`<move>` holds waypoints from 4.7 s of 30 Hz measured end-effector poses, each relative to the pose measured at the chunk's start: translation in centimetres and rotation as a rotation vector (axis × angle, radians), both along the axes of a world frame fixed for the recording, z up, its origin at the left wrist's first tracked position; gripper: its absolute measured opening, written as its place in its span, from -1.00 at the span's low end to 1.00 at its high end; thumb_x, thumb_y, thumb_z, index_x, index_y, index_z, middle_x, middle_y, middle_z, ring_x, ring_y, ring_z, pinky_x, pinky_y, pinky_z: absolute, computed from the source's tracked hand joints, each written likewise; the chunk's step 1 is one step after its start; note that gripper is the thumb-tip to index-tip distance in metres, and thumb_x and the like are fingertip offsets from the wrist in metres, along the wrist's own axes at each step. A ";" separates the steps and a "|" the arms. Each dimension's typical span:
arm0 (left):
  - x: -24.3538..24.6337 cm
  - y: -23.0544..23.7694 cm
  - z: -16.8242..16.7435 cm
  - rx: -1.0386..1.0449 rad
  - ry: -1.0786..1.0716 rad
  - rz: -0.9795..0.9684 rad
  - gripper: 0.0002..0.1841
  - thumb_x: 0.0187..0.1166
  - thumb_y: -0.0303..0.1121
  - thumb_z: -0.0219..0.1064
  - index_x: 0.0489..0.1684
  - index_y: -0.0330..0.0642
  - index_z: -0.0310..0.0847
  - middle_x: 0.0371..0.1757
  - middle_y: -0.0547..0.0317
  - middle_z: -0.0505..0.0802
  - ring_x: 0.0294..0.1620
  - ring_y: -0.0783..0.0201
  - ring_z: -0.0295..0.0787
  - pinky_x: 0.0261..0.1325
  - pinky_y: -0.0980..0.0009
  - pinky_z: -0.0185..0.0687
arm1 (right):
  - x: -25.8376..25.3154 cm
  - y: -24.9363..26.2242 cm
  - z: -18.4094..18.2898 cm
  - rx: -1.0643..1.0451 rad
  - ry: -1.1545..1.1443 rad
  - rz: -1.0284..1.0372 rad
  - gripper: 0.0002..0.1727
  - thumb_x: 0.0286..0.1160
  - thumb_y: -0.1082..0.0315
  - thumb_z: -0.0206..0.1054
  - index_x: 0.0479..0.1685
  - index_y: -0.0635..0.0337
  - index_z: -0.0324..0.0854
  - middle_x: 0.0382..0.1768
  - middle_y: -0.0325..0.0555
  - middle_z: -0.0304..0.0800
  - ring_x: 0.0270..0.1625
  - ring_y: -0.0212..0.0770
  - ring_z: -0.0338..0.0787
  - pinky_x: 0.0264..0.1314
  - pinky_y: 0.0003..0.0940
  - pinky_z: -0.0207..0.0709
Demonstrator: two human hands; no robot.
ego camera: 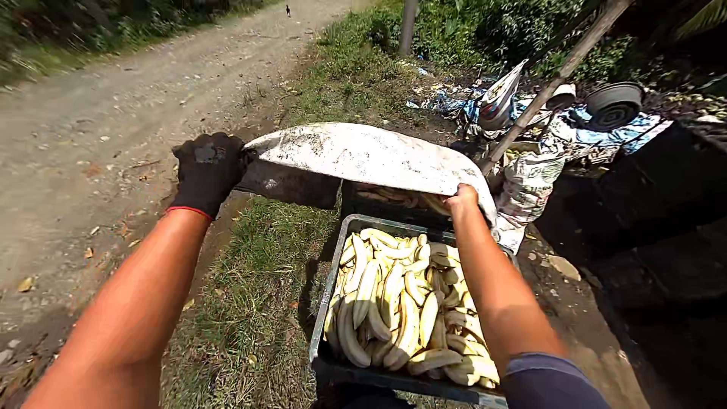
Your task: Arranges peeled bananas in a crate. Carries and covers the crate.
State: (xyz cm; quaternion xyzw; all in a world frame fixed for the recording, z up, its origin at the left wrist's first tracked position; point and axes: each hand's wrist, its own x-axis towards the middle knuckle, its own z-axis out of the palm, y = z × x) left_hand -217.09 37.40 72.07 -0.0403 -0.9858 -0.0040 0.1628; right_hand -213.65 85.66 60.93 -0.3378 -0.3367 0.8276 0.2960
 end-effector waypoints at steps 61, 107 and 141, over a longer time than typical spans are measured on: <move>35.8 13.9 -4.7 0.266 -0.297 0.023 -0.29 0.68 0.11 0.09 -0.06 -0.61 0.67 0.03 -0.59 0.77 0.18 -0.51 0.70 0.31 -0.37 0.46 | -16.3 12.2 13.6 1.110 0.092 0.500 -0.52 0.64 0.51 0.17 0.55 0.39 0.47 0.48 0.26 0.59 0.50 -0.06 0.61 0.54 -0.15 0.46; 59.1 58.3 -23.4 0.330 -0.633 0.401 -0.58 0.63 0.10 0.21 0.02 -0.02 0.75 0.11 -0.08 0.84 0.20 -0.26 0.74 0.08 -0.34 0.58 | 7.0 37.7 -16.3 0.870 -0.210 0.755 0.24 0.07 0.81 0.49 0.89 0.20 -0.22 0.67 0.33 0.32 0.53 0.13 0.61 0.40 0.01 0.65; 55.3 33.5 -45.3 1.952 -0.474 0.431 -0.55 0.67 -0.06 0.29 0.41 -0.07 0.43 -0.19 0.21 0.72 -0.31 0.35 0.64 -0.29 0.36 0.62 | 26.2 33.8 -22.1 0.704 -0.525 0.642 -0.12 0.73 0.07 0.30 0.89 0.05 -0.18 0.38 0.13 0.55 0.14 -0.16 0.72 0.17 -0.16 0.66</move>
